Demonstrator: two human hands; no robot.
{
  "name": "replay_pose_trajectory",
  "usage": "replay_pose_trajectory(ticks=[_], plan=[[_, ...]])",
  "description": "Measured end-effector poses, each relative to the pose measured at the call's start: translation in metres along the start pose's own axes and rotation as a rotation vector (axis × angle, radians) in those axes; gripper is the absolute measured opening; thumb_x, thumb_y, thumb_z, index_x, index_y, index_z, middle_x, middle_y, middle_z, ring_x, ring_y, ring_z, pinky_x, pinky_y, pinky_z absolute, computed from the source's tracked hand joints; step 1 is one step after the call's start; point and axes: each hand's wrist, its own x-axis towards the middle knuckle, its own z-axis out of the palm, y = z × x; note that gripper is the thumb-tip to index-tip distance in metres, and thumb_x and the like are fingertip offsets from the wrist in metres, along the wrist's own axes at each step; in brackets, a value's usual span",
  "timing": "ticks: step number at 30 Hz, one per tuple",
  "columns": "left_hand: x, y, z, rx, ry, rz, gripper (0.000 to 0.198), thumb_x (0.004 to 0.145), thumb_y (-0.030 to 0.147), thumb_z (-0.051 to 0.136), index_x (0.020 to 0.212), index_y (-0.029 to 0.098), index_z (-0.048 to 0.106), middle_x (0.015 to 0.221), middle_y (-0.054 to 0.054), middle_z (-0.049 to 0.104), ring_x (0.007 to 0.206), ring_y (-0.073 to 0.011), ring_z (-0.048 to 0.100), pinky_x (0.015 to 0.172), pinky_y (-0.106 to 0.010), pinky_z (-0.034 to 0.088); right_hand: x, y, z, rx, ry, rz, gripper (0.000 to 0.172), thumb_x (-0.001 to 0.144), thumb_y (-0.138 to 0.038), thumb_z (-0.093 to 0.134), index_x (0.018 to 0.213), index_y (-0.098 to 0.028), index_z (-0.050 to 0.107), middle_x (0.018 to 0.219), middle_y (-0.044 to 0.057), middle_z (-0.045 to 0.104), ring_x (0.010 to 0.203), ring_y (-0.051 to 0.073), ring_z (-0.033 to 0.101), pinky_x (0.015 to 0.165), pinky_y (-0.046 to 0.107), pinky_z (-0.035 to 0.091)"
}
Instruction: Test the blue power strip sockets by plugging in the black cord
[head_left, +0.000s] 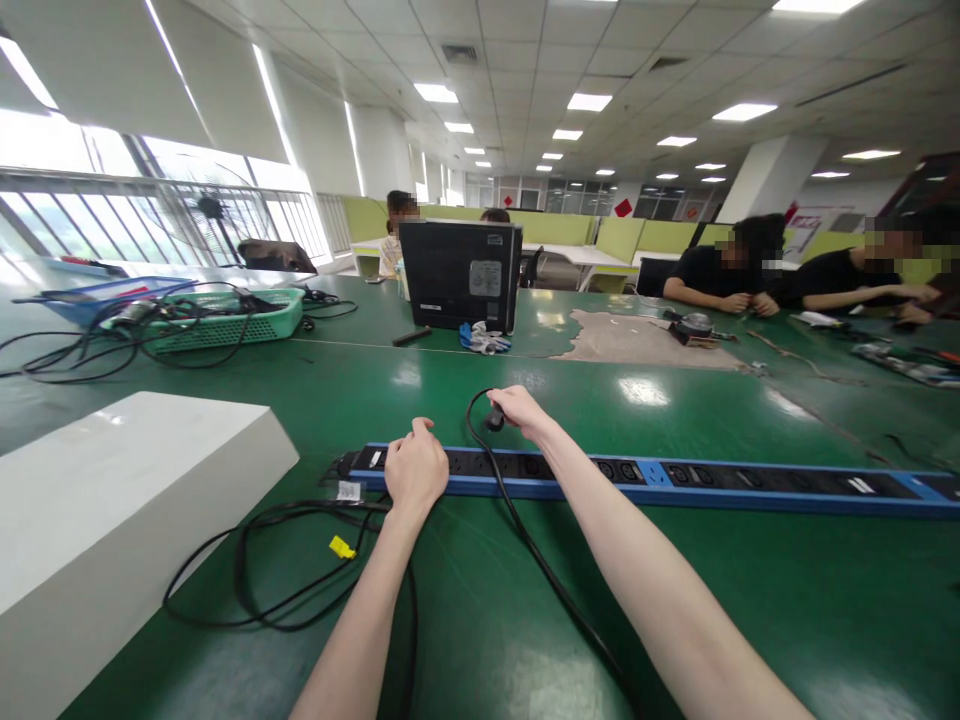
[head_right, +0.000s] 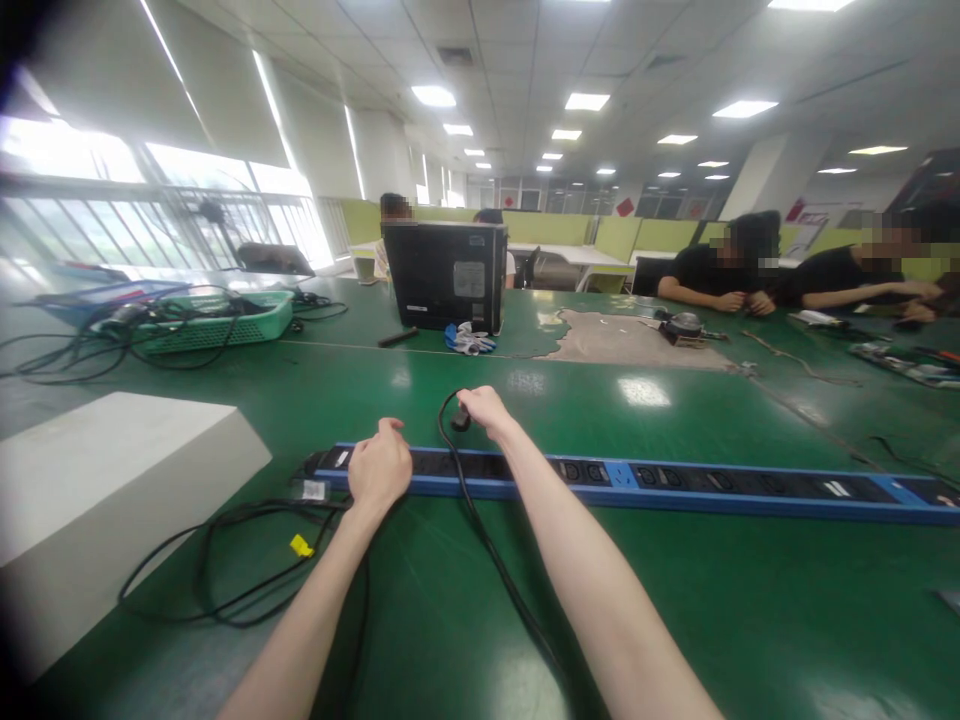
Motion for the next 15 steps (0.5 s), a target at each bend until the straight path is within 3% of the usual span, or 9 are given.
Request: replay_pose_trajectory(ticks=[5,7,11,15], plan=[[0.000,-0.001,0.002,0.005,0.004,0.007,0.030,0.097,0.019,0.035,0.119,0.017,0.055,0.086,-0.009,0.073,0.087,-0.0247,0.069,0.093,-0.037,0.039,-0.040,-0.009,-0.027,0.235,-0.324,-0.022,0.042,0.083,-0.058,0.064,0.080,-0.017,0.057,0.054,-0.009,0.035,0.045,0.006,0.027,0.044,0.020,0.018],[0.000,-0.001,0.002,0.009,-0.013,0.015,0.028,0.096,0.019,0.036,0.115,0.018,0.057,0.084,-0.008,0.072,0.088,-0.0250,0.068,0.093,-0.037,0.038,-0.061,-0.010,-0.038,0.285,-0.382,-0.060,0.041,0.083,-0.057,0.066,0.084,-0.018,0.057,0.059,-0.008,0.036,0.048,0.007,0.028,0.046,0.019,0.020],[0.000,-0.001,0.000,-0.004,-0.043,0.039,0.026,0.097,0.023,0.037,0.104,0.020,0.062,0.083,-0.007,0.071,0.089,-0.0254,0.067,0.091,-0.038,0.038,-0.079,-0.001,-0.045,0.135,-0.268,-0.189,0.040,0.089,-0.058,0.058,0.088,-0.017,0.059,0.064,-0.006,0.043,0.056,0.009,0.036,0.052,0.020,0.027],[-0.001,0.000,-0.002,-0.017,-0.049,0.056,0.031,0.099,0.029,0.034,0.099,0.021,0.065,0.084,-0.007,0.071,0.088,-0.0251,0.065,0.091,-0.038,0.038,-0.065,0.024,-0.032,-0.157,-0.048,-0.218,0.045,0.093,-0.057,0.048,0.080,-0.016,0.061,0.070,-0.001,0.057,0.066,0.013,0.048,0.060,0.022,0.034]])
